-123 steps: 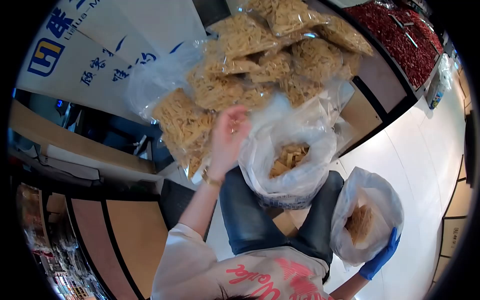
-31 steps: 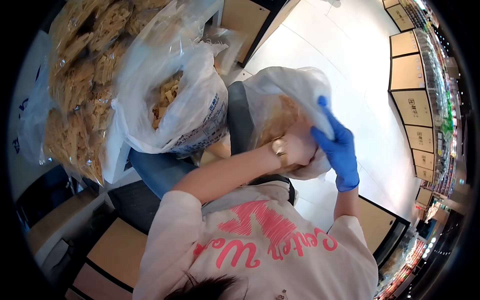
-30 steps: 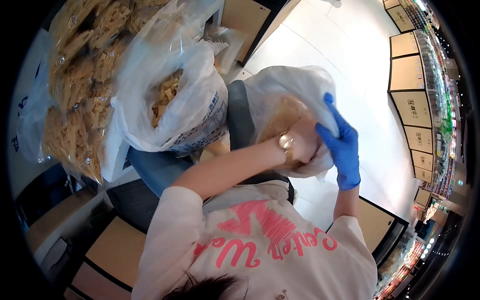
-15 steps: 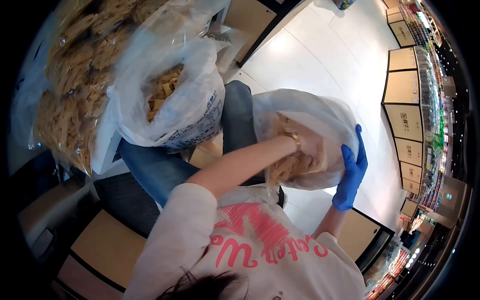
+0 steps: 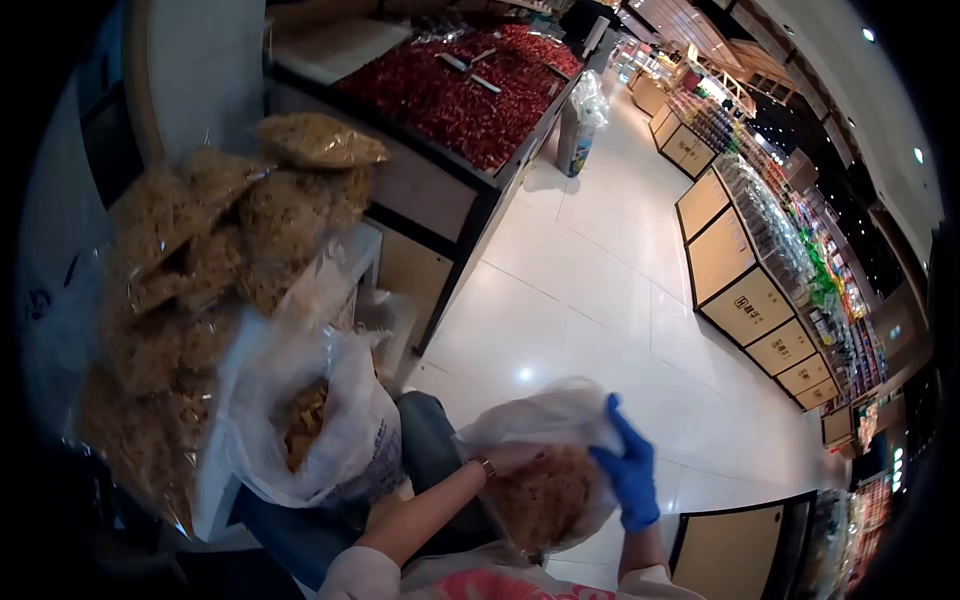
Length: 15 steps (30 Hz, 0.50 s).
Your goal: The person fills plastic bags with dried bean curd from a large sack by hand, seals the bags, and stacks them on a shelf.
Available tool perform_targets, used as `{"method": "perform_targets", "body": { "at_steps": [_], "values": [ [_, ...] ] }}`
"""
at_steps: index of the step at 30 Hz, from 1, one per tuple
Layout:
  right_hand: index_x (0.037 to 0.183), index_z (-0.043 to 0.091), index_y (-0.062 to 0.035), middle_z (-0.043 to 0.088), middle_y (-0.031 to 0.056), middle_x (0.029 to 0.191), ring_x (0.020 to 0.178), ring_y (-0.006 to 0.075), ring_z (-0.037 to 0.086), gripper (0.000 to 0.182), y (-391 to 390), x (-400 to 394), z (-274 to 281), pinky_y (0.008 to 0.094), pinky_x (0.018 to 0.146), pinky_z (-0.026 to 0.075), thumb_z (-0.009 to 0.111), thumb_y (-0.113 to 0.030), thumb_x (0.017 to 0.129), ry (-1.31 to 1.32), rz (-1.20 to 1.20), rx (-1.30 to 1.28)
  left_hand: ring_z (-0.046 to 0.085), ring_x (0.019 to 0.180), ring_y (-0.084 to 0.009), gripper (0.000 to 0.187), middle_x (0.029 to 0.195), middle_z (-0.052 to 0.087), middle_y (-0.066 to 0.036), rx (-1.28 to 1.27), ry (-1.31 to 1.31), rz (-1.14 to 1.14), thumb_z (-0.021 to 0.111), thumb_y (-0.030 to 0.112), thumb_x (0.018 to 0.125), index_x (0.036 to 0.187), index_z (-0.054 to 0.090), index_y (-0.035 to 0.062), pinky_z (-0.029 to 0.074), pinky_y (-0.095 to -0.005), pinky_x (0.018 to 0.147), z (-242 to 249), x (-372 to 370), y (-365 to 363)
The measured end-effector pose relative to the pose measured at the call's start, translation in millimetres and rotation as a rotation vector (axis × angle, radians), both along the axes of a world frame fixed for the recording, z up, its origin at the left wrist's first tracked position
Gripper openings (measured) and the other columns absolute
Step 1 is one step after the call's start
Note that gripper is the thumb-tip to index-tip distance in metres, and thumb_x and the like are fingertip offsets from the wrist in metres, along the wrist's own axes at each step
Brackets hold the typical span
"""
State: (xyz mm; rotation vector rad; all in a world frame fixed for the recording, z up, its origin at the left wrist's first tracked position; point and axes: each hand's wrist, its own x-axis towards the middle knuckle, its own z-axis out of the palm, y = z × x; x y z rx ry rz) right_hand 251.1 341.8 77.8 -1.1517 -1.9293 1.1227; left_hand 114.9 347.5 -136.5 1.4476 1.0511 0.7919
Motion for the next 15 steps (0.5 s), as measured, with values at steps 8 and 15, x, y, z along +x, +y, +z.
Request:
{"method": "perform_targets", "body": {
  "at_steps": [8, 15],
  "values": [
    [0.132, 0.045, -0.0019, 0.050, 0.0114, 0.132, 0.113, 0.0153, 0.052, 0.062, 5.1, 42.0, -0.9, 0.0270, 0.094, 0.043, 0.063, 0.008, 0.073, 0.008, -0.134, 0.025, 0.052, 0.112, -0.0250, 0.047, 0.123, 0.055, -0.014, 0.020, 0.026, 0.168, 0.044, 0.039, 0.094, 0.124, 0.051, 0.0028, 0.037, -0.0337, 0.097, 10.0, -57.3, -16.1],
    [0.131, 0.049, -0.0129, 0.058, 0.0144, 0.121, 0.111, 0.0199, 0.055, 0.053, -15.0, -20.2, -27.0, 0.0307, 0.096, 0.041, 0.065, -0.007, 0.081, -0.157, 0.264, 0.066, 0.032, 0.131, -0.0216, 0.059, 0.142, 0.035, -0.013, -0.056, 0.225, -0.764, 0.041, 0.048, 0.094, 0.137, 0.037, 0.0088, 0.021, -0.0283, 0.109, 44.3, -71.0, 4.0]
  ]
}}
